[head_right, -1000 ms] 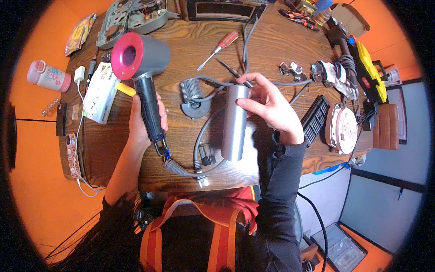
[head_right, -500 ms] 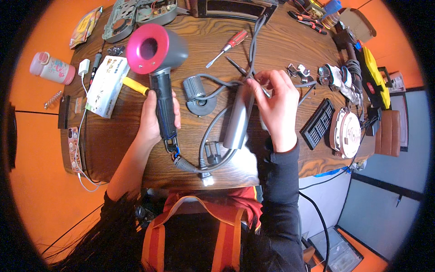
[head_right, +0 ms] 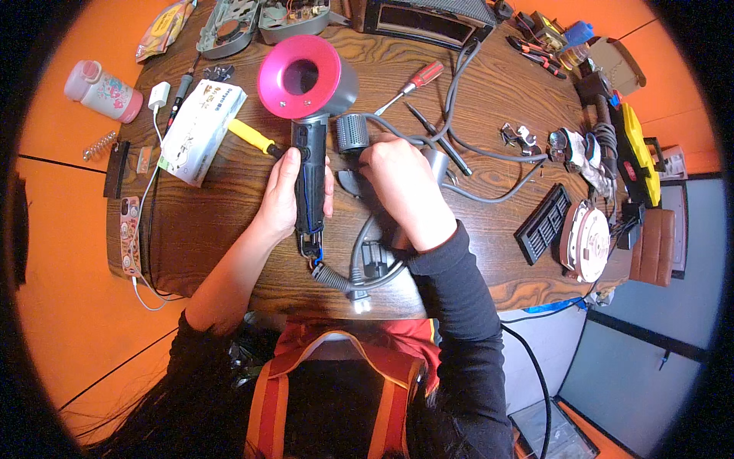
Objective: The person assembles a hairdryer by attaching the handle to the main body, securing the power cord, and fastening the nozzle. They use a screwdriver to tighten screws and ensure all components are properly aligned.
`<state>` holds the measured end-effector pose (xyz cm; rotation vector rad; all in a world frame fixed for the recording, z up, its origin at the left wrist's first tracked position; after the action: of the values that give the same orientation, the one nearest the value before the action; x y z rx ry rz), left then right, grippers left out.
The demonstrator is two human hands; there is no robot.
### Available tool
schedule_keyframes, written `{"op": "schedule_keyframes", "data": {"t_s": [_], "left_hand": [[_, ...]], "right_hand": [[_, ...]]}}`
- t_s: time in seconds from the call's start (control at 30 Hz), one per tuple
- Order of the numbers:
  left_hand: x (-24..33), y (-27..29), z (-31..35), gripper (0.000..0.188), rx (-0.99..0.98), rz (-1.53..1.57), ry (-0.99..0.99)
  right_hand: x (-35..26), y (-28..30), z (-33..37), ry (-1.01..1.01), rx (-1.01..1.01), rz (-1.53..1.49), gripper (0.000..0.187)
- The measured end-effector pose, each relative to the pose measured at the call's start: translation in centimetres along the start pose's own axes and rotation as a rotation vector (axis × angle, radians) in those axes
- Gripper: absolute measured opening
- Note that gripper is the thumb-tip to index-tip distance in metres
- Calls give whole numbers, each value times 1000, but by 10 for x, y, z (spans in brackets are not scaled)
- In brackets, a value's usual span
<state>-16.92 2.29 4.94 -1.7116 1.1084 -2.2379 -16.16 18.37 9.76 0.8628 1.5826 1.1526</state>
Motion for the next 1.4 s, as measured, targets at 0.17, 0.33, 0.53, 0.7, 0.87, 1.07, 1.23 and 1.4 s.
{"op": "schedule_keyframes", "data": {"t_s": [0.17, 0.33, 0.53, 0.7, 0.87, 1.07, 1.23, 1.4], "left_hand": [[-1, 1, 0, 38, -67, 87, 18], [-3, 2, 0, 37, -73, 71, 33], [-2, -3, 2, 43, 13, 14, 43], [-1, -9, 6, 36, 26, -56, 26], [-2, -11, 10, 32, 71, -136, 14], [-1, -12, 13, 28, 76, -196, -27], [1, -12, 13, 35, 50, -304, -15], [1, -12, 12, 30, 63, -252, -25]], "right_hand": [[-3, 3, 1, -66, -85, 57, 14], [-6, -1, 0, -97, -87, 102, 12], [-11, 10, 2, -136, 147, -454, 10], [-25, 2, 6, -414, 134, -1306, 12], [-31, -7, 2, -514, 94, -1427, 11], [-39, -5, 3, -456, 149, -1535, 14], [-41, -9, -1, -451, 211, -1470, 17], [-41, -12, -2, -452, 233, -1378, 18]]}}
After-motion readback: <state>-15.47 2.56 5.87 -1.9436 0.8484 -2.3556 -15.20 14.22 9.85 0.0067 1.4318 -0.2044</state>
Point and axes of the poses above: each hand's wrist, its own z-axis away from the middle knuckle, its own y-axis out of the back of the hand, x = y × z, the point moved 2 cm from there along -z, towards the middle knuckle, and after that the axes turned 6 degrees about z, right-handed, at the moved point
